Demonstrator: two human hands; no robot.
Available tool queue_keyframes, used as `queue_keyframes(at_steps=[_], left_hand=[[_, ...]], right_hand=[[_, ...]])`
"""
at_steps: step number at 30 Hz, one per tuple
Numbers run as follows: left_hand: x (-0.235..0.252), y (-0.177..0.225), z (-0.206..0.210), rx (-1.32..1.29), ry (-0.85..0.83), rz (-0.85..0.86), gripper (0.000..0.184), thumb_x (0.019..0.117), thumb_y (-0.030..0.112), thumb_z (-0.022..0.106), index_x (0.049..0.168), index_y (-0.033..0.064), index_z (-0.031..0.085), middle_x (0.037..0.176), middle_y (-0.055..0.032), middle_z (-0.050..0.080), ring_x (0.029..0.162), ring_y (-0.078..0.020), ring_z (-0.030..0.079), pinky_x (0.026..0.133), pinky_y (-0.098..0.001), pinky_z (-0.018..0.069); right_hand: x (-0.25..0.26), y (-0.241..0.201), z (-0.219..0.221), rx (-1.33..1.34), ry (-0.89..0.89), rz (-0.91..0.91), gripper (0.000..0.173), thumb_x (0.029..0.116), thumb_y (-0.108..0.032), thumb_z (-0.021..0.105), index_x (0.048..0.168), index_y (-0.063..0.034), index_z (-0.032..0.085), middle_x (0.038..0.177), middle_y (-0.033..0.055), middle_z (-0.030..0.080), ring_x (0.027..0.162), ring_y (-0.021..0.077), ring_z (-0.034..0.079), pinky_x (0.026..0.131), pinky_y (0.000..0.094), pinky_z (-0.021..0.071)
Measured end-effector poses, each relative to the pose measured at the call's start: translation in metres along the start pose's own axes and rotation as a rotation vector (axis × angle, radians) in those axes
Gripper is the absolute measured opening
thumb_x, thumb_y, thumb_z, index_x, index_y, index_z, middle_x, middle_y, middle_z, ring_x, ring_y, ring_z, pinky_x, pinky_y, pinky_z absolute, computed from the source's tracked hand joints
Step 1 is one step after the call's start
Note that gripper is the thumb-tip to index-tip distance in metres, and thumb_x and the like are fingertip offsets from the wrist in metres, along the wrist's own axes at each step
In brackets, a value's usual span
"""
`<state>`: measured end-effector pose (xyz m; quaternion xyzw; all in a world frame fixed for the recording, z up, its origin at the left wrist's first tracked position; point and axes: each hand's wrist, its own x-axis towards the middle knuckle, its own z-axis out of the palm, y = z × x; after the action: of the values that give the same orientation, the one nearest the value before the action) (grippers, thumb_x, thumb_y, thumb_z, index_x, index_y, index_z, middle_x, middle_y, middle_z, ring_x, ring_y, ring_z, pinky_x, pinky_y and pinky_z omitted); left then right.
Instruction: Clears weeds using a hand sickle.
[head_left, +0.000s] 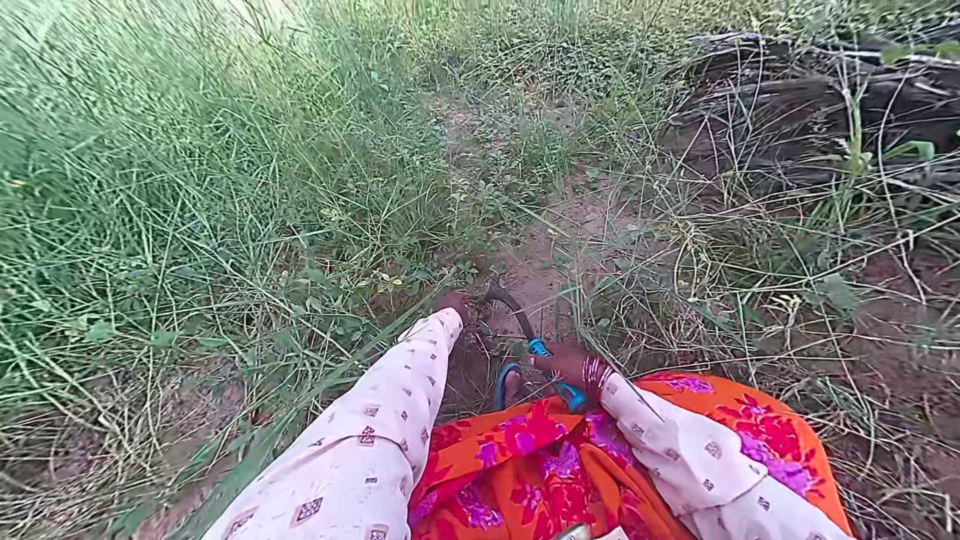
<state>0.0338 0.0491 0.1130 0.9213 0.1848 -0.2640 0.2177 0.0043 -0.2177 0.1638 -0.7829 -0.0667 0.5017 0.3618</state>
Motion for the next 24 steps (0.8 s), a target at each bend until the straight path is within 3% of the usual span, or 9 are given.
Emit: queue_keyframes(at_steps=[3, 6, 8, 10, 13, 17, 19, 22, 24], left_hand=[[0.005, 0.003, -0.004, -0.011, 0.016, -0.030, 0.049, 0.1077, 0.019, 0.047, 0.156, 0.0113, 0.045, 0.159, -0.0181, 0.046, 0.148, -0.0372, 0.043, 0.121, -0.0581, 0.0333], [-0.004, 0.009, -0.013, -0.018, 0.014, -0.117, 0.054, 0.1043, 0.017, 0.054, 0.155, 0.0014, 0.042, 0.155, -0.0259, 0.048, 0.145, -0.0408, 0.046, 0.118, -0.0590, 0.0371], [-0.021, 0.017, -0.034, 0.036, -0.056, -0.135, 0.055, 0.1051, 0.015, 0.051, 0.157, 0.0005, 0.038, 0.159, -0.0273, 0.041, 0.150, -0.0409, 0.039, 0.122, -0.0570, 0.0314], [-0.006, 0.001, -0.034, 0.074, -0.010, -0.058, 0.051, 0.1065, 0.017, 0.049, 0.156, 0.0054, 0.043, 0.159, -0.0272, 0.041, 0.149, -0.0437, 0.039, 0.120, -0.0604, 0.0317], [0.013, -0.015, -0.015, 0.105, 0.084, 0.037, 0.055, 0.1044, 0.020, 0.055, 0.158, 0.0149, 0.042, 0.164, -0.0181, 0.037, 0.149, -0.0412, 0.039, 0.117, -0.0639, 0.0345], [0.012, 0.002, 0.010, 0.157, 0.002, 0.184, 0.073, 0.0960, 0.024, 0.072, 0.160, 0.0106, 0.038, 0.166, -0.0200, 0.033, 0.149, -0.0429, 0.039, 0.116, -0.0667, 0.0343], [0.011, 0.010, 0.014, 0.123, -0.003, 0.237, 0.058, 0.1014, 0.028, 0.066, 0.154, 0.0115, 0.047, 0.161, -0.0208, 0.041, 0.146, -0.0412, 0.044, 0.116, -0.0620, 0.0380], [0.014, 0.019, 0.007, 0.117, -0.056, 0.203, 0.040, 0.1101, 0.025, 0.050, 0.145, 0.0055, 0.058, 0.153, -0.0227, 0.050, 0.145, -0.0404, 0.046, 0.119, -0.0594, 0.0348], [0.016, 0.019, 0.004, 0.124, -0.073, 0.173, 0.041, 0.1080, 0.022, 0.054, 0.145, 0.0044, 0.057, 0.152, -0.0230, 0.052, 0.144, -0.0407, 0.046, 0.119, -0.0594, 0.0347]], right_hand=[[-0.030, -0.010, -0.013, -0.034, 0.068, 0.002, 0.037, 0.1095, -0.029, 0.050, 0.131, 0.0005, 0.054, 0.099, 0.0132, 0.058, 0.077, 0.0191, 0.059, 0.073, 0.0369, 0.0520], [-0.038, -0.010, -0.017, 0.021, 0.080, 0.007, 0.033, 0.1101, -0.027, 0.049, 0.129, 0.0002, 0.053, 0.090, 0.0087, 0.055, 0.066, 0.0140, 0.056, 0.064, 0.0307, 0.0519], [-0.039, -0.012, -0.016, 0.030, 0.081, -0.004, 0.031, 0.1098, -0.025, 0.050, 0.126, 0.0016, 0.053, 0.088, 0.0081, 0.054, 0.063, 0.0135, 0.056, 0.062, 0.0297, 0.0519], [-0.037, -0.012, -0.015, 0.009, 0.079, 0.007, 0.033, 0.1095, -0.025, 0.051, 0.126, 0.0030, 0.052, 0.088, 0.0098, 0.055, 0.063, 0.0150, 0.056, 0.063, 0.0310, 0.0521], [-0.031, -0.014, -0.012, -0.005, 0.064, 0.014, 0.033, 0.1092, -0.026, 0.052, 0.125, 0.0025, 0.054, 0.086, 0.0092, 0.055, 0.061, 0.0143, 0.056, 0.062, 0.0303, 0.0521], [-0.020, -0.008, -0.011, -0.051, 0.045, -0.009, 0.034, 0.1088, -0.027, 0.052, 0.124, 0.0029, 0.055, 0.089, 0.0097, 0.056, 0.065, 0.0146, 0.056, 0.064, 0.0318, 0.0523], [-0.018, -0.007, -0.012, -0.107, 0.028, -0.018, 0.036, 0.1088, -0.028, 0.052, 0.124, 0.0045, 0.056, 0.095, 0.0132, 0.058, 0.074, 0.0181, 0.058, 0.072, 0.0361, 0.0520], [-0.015, -0.008, -0.012, -0.143, 0.016, -0.007, 0.039, 0.1090, -0.028, 0.051, 0.127, 0.0063, 0.055, 0.103, 0.0182, 0.059, 0.084, 0.0228, 0.060, 0.080, 0.0401, 0.0512], [-0.014, -0.007, -0.011, -0.143, 0.007, -0.007, 0.039, 0.1089, -0.029, 0.051, 0.129, 0.0048, 0.054, 0.104, 0.0170, 0.059, 0.082, 0.0218, 0.060, 0.079, 0.0393, 0.0523]])
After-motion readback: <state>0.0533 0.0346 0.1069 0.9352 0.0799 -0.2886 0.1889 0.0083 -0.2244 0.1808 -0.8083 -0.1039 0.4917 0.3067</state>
